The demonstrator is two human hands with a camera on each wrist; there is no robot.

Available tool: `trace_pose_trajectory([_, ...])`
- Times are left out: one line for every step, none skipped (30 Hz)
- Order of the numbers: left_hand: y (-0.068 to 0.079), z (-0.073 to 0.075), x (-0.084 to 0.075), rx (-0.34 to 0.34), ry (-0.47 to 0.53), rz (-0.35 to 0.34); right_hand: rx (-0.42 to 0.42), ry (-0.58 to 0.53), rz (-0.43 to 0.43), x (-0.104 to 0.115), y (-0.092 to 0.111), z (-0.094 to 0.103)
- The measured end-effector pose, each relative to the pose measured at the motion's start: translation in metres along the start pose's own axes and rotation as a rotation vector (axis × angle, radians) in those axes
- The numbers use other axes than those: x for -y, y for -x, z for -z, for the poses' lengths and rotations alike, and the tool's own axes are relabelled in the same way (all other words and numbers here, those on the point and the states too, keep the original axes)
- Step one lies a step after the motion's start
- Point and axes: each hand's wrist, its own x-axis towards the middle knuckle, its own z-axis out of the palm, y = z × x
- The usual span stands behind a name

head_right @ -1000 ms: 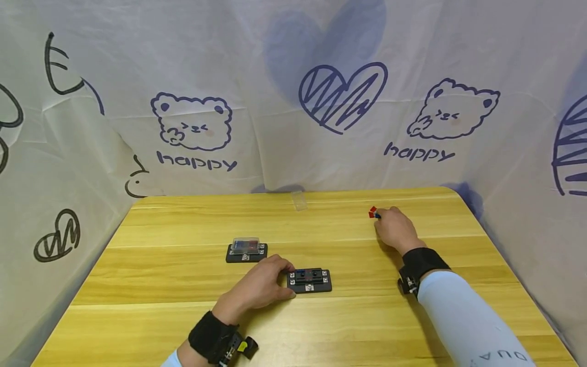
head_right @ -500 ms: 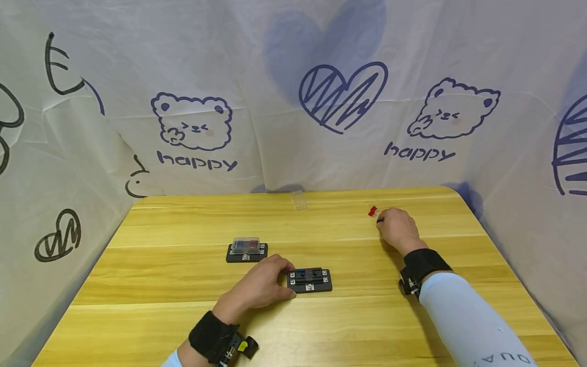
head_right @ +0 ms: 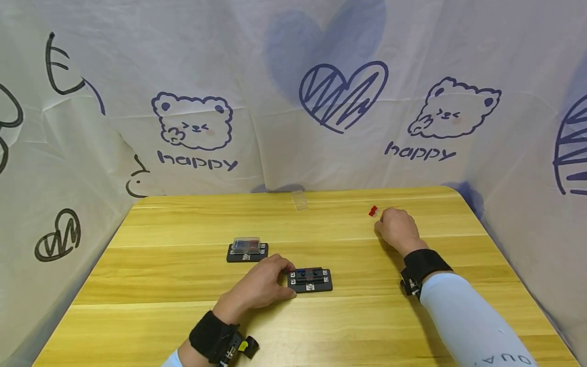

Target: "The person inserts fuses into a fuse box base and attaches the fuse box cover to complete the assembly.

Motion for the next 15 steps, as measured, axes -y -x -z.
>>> trace_pose_trajectory([0.000, 0.000, 0.000, 0.000, 0.001, 0.000, -0.006, 0.000, 0.001, 0.000, 0.000, 0.000])
trace_pose_trajectory([0.000, 0.000, 0.000, 0.001, 0.001, 0.000, -0.013, -0.002, 0.001, -0.001, 0.000, 0.000])
trace_pose_trajectory([0.000, -0.001, 0.000, 0.002, 0.002, 0.001, -0.017, -0.001, -0.002, -0.001, 0.001, 0.000])
trace_pose_trajectory([0.000, -0.001, 0.000, 0.003, 0.004, 0.002, -0.028, -0.005, 0.001, -0.001, 0.002, 0.000])
trace_pose_trajectory([0.000, -0.001, 0.000, 0.004, 0.005, 0.003, -0.040, -0.009, 0.004, -0.001, 0.003, 0.000])
trace_pose_trajectory([0.000, -0.001, 0.000, 0.005, 0.008, 0.005, -0.049, -0.012, 0.010, 0.000, 0.004, 0.000])
trace_pose_trajectory([0.000, -0.001, 0.000, 0.007, 0.010, 0.007, -0.059, -0.019, 0.019, 0.001, 0.006, -0.001])
trace_pose_trajectory([0.000, -0.001, 0.000, 0.008, 0.012, 0.008, -0.065, -0.027, 0.026, 0.004, 0.007, -0.001])
trace_pose_trajectory([0.000, -0.001, 0.000, 0.009, 0.013, 0.010, -0.077, -0.036, 0.041, 0.007, 0.009, -0.001])
trace_pose_trajectory([0.000, -0.001, 0.000, 0.010, 0.012, 0.010, -0.090, -0.045, 0.062, 0.010, 0.011, -0.001])
trace_pose_trajectory([0.000, -0.001, 0.000, 0.010, 0.011, 0.011, -0.102, -0.052, 0.082, 0.015, 0.013, -0.001])
trace_pose_trajectory([0.000, -0.001, 0.000, 0.009, 0.009, 0.011, -0.110, -0.058, 0.102, 0.020, 0.015, -0.002])
trace_pose_trajectory([0.000, -0.001, 0.000, 0.009, 0.008, 0.011, -0.119, -0.065, 0.121, 0.026, 0.016, -0.001])
trace_pose_trajectory([0.000, -0.001, 0.000, 0.007, 0.007, 0.010, -0.125, -0.070, 0.132, 0.032, 0.018, -0.002])
trace_pose_trajectory([0.000, 0.000, 0.000, 0.007, 0.007, 0.010, -0.130, -0.077, 0.146, 0.039, 0.019, -0.002])
